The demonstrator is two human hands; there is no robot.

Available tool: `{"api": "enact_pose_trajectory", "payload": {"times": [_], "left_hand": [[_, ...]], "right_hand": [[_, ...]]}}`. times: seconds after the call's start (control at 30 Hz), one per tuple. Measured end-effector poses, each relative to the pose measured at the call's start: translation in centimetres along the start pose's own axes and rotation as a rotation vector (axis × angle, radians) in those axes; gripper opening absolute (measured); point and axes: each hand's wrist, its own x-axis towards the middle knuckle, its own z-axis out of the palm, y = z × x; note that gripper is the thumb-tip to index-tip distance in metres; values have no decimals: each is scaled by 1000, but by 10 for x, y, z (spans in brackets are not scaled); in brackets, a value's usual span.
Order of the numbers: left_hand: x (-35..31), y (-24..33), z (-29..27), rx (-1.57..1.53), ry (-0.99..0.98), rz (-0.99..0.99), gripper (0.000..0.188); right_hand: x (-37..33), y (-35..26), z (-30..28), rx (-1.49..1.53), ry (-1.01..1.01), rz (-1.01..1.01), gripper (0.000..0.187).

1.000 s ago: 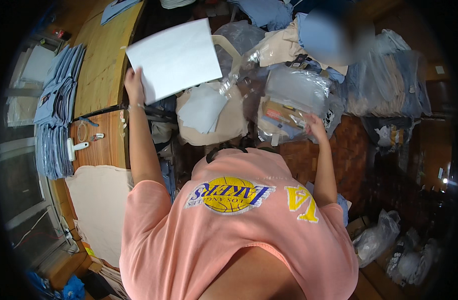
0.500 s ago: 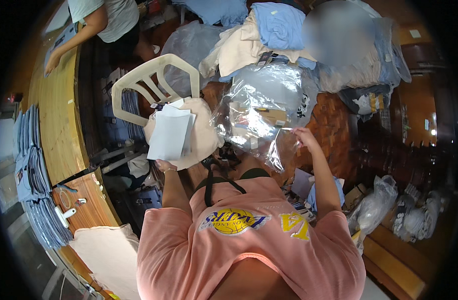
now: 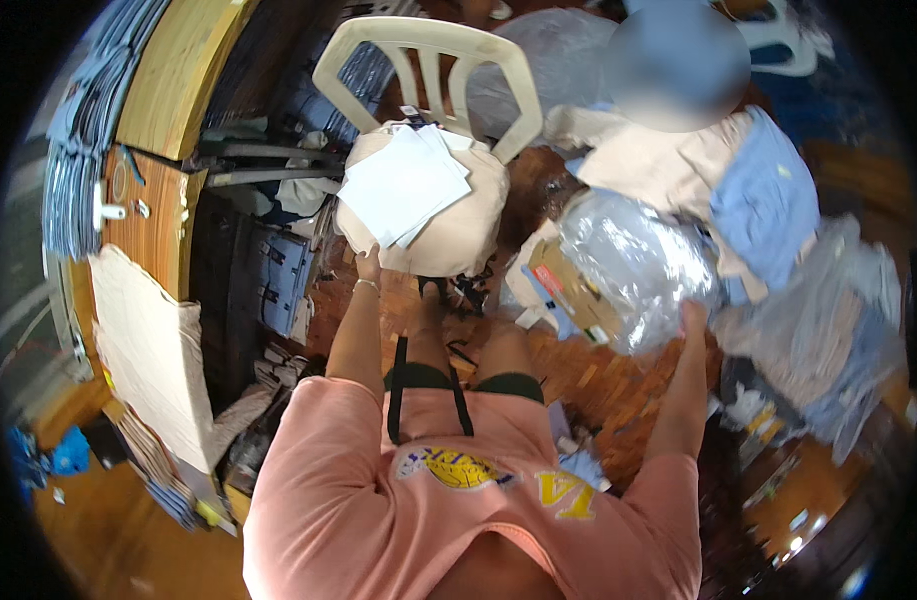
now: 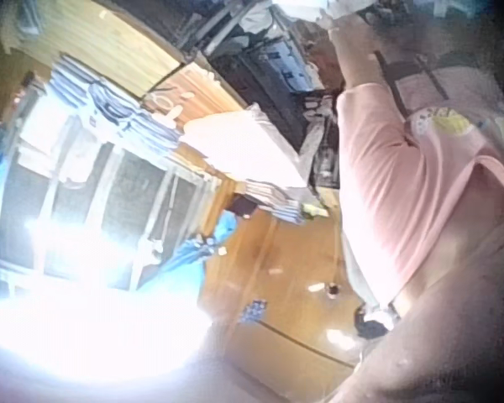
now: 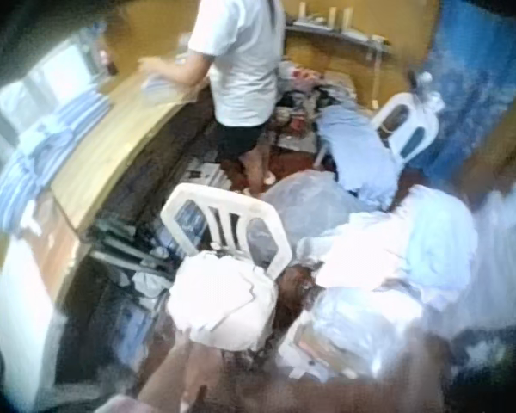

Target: The person picks up a light-colored garment from a chair, spreads it out on a table, and then places it into a clear plastic bag along with a white paper insert.

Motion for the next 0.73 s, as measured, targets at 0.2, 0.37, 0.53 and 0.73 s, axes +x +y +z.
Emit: {"api": "enact_pose_trajectory", "payload": {"times": [0.2, 0.37, 0.53, 0.73], "left_hand": [[39, -9, 72, 74, 320, 198, 62], [64, -5, 88, 25, 421, 120, 69], [50, 16, 80, -431, -40, 44, 48], [-39, 53, 52, -79, -54, 636, 62]], "right_hand": [[45, 45, -57, -494, 379, -199, 82], [-42, 28, -41, -763, 362, -511, 74], [-104, -10, -36, -607, 437, -647, 58], [-210, -146, 68, -121, -137, -917, 55]]}}
